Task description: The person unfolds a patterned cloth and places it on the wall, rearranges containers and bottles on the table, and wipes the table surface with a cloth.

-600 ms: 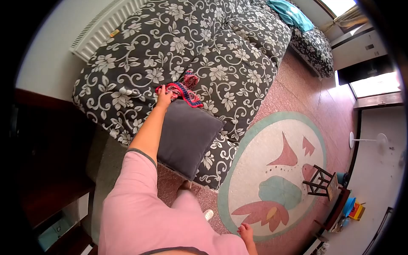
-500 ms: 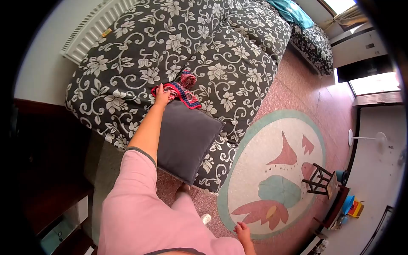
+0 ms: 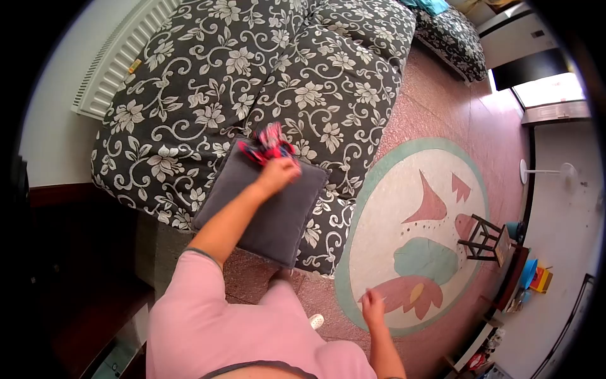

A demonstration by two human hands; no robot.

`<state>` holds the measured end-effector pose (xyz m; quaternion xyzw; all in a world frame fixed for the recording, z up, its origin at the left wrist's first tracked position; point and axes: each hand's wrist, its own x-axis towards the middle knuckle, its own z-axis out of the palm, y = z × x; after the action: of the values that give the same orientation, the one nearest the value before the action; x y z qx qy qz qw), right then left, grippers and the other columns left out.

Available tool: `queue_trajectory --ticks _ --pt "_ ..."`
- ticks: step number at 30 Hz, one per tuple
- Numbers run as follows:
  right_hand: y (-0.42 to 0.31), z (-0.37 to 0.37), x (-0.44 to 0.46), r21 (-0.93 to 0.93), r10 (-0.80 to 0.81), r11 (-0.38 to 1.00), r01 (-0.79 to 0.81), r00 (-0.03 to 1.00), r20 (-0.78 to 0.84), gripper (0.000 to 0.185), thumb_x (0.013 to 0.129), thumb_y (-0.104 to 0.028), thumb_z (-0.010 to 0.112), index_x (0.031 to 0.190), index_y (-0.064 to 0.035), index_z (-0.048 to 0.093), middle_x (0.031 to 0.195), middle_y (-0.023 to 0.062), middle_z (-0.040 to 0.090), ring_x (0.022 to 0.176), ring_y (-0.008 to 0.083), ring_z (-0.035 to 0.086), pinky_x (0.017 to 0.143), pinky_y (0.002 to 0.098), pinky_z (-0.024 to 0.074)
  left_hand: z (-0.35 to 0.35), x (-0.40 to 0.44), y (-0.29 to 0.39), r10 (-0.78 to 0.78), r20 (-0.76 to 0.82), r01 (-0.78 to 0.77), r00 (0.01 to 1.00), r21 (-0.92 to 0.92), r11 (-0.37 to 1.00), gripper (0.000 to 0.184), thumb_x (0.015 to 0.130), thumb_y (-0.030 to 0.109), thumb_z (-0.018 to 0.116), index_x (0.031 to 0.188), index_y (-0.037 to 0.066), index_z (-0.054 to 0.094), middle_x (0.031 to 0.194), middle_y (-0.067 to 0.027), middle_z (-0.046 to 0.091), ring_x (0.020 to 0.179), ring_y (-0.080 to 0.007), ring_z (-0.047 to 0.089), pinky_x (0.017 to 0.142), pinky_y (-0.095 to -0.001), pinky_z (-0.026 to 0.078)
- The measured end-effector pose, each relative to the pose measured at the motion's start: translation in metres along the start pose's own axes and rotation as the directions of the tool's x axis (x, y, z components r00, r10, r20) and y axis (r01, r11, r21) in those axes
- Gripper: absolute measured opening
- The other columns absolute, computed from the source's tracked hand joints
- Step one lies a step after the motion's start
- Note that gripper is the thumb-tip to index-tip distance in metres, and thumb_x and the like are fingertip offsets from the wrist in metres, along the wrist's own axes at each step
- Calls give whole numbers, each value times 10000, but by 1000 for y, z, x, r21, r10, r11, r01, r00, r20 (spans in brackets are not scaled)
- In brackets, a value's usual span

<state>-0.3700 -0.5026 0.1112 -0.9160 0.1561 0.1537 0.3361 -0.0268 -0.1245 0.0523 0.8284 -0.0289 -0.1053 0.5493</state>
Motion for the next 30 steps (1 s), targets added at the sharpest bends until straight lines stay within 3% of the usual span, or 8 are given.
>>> queue_trajectory --ticks 4,7,11,15,17,23,28,30 --pt "-54 4 94 437 -18 899 25 1000 -21 583 828 -166 666 1344 -41 424 1315 169 457 1028 252 563 834 356 486 44 -94 137 396 294 -368 870 -147 918 98 828 124 634 812 29 616 748 -92 605 701 -217 598 641 -322 474" --pt "-152 -23 104 853 249 389 -349 931 267 662 834 -223 671 1385 -39 351 1219 146 517 962 200 585 714 346 520 77 -162 189 639 431 -616 637 -214 758 85 799 111 647 846 58 600 796 -94 551 773 -285 567 673 -368 470" --pt "-167 -47 92 796 56 454 -400 905 422 335 763 52 535 1094 9 568 905 97 652 783 182 644 732 319 545 99 -211 220 770 494 -708 404 -363 605 118 788 75 662 894 58 613 862 -80 572 797 -279 583 690 -363 485" --pt "-144 -91 46 961 -110 83 -263 956 271 415 730 92 444 1127 41 552 975 127 655 853 222 655 785 352 551 81 -247 243 674 479 -562 562 -377 736 143 853 68 634 994 41 634 865 -82 616 804 -204 618 694 -314 495" --pt "-141 -124 10 984 -171 -94 -154 976 137 463 712 75 415 1157 44 539 1020 140 644 907 237 648 816 363 545 66 -260 261 207 575 55 792 -406 912 219 874 51 608 1090 17 603 848 -54 623 794 -107 590 685 -281 483" --pt "-151 -225 -118 969 -284 -208 132 940 -189 491 680 71 388 1150 56 529 1033 148 632 923 250 640 856 373 531 138 -288 263 297 756 -605 584 160 780 528 725 93 741 1220 112 559 930 -86 601 813 -198 601 728 -322 493" --pt "-135 -274 -217 895 -250 -366 256 899 -359 412 706 65 415 1096 44 548 968 124 638 830 218 635 793 348 541 251 -318 318 758 393 -796 520 -98 597 564 707 149 745 1225 96 528 1265 -160 461 1108 -361 471 952 -426 408" --pt "-128 -291 -258 872 -230 -345 346 870 -437 414 705 65 417 1098 40 549 962 122 639 826 211 636 794 344 541 284 -339 349 632 376 -441 678 -480 758 527 751 142 723 1234 87 523 1280 -147 470 1121 -313 495 931 -404 433"
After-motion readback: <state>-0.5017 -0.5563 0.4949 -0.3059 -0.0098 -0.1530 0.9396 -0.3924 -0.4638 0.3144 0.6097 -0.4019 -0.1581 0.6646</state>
